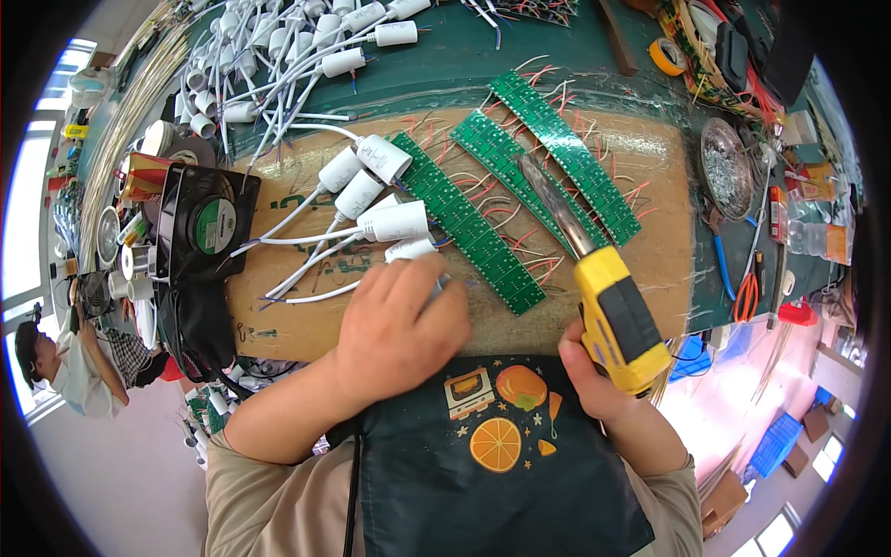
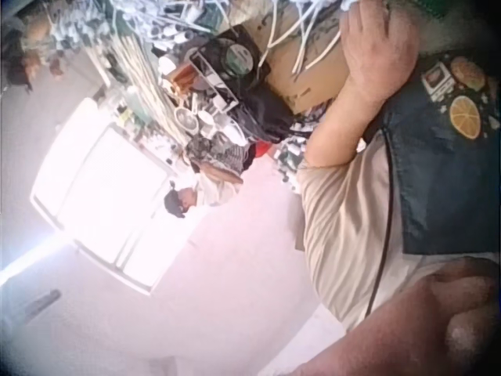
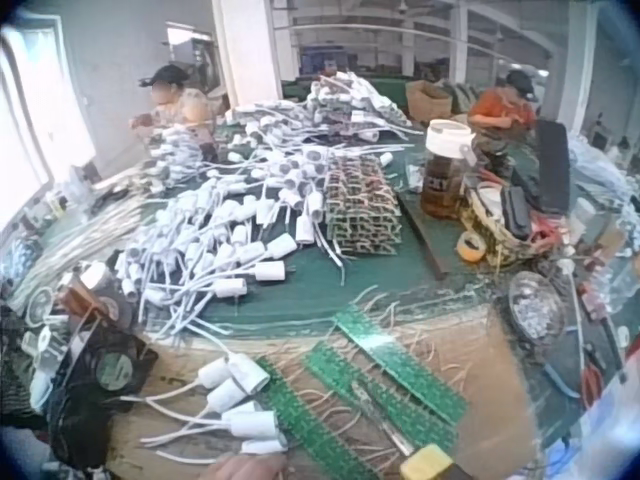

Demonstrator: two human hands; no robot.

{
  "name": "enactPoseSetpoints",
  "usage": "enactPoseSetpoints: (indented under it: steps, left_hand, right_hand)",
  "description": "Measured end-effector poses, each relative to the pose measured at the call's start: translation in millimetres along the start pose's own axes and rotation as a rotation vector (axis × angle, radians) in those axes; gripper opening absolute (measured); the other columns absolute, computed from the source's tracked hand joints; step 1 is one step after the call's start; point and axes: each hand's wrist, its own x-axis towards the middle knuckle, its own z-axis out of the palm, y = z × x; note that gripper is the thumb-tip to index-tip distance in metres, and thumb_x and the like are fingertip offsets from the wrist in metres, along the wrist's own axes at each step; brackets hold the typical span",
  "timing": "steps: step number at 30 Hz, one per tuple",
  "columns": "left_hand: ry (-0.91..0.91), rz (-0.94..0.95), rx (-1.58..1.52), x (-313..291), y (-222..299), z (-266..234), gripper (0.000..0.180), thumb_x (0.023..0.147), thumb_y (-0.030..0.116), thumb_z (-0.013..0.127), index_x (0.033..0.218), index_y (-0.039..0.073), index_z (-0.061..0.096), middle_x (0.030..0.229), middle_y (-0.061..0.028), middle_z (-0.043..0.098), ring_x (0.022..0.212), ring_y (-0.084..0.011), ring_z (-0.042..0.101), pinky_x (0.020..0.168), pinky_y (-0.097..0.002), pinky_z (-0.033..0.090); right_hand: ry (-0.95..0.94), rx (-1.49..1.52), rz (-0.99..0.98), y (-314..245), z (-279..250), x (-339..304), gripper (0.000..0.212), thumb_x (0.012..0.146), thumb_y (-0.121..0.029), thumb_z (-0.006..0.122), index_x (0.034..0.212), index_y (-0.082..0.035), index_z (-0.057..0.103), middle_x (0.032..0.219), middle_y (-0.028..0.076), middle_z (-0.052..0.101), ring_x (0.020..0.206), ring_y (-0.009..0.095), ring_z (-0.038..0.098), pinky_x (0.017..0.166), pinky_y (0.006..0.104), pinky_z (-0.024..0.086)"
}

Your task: The person solders wires from cylindrical components onto circuit boards using a soldering gun, moves assembled boards onto a pile, and solders additional components onto new circuit boards.

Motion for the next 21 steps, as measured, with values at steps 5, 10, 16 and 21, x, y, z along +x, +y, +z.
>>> enactPoseSetpoints:
  steps: [5,10,16,21]
  left_hand:
    - [0.097,-0.010,0.093,-3,-10,12,0.025,0.066,0.007,0.078,0.089,0.008,0.068,0.096,-0.0072,0.059,0.081,-0.0244,0.060,0.070,-0.0364,0.043]
    - [0.143,-0.016,0.165,-1,-9,15,0.027,0.065,0.010,0.079,0.089,0.011,0.069,0.097,-0.0044,0.060,0.088,-0.0236,0.059,0.078,-0.0395,0.040]
    - [0.198,-0.021,0.155,-1,-11,17,0.026,0.065,0.010,0.079,0.089,0.012,0.069,0.097,-0.0038,0.060,0.093,-0.0253,0.060,0.085,-0.0423,0.041]
    - [0.198,-0.031,0.150,-1,-11,19,0.026,0.065,0.010,0.079,0.089,0.012,0.069,0.096,-0.0035,0.060,0.094,-0.0252,0.060,0.087,-0.0428,0.042]
  right_hand:
    - [-0.092,0.320,0.237,-5,-6,-14,0.017,0.085,-0.005,0.071,0.100,-0.002,0.064,0.084,0.006,0.063,0.071,0.017,0.061,0.062,0.0303,0.048]
    - [-0.150,0.370,0.302,4,-12,-31,0.021,0.082,-0.009,0.073,0.100,-0.001,0.065,0.084,0.008,0.065,0.074,0.020,0.064,0.064,0.0308,0.050]
    - [-0.170,0.388,0.220,8,-14,-38,0.022,0.084,-0.015,0.072,0.098,0.001,0.065,0.082,0.010,0.064,0.070,0.022,0.062,0.062,0.0323,0.049]
    - [-0.159,0.324,0.195,12,-15,-40,0.019,0.085,-0.019,0.071,0.085,-0.002,0.064,0.076,0.009,0.062,0.067,0.024,0.060,0.059,0.0340,0.047]
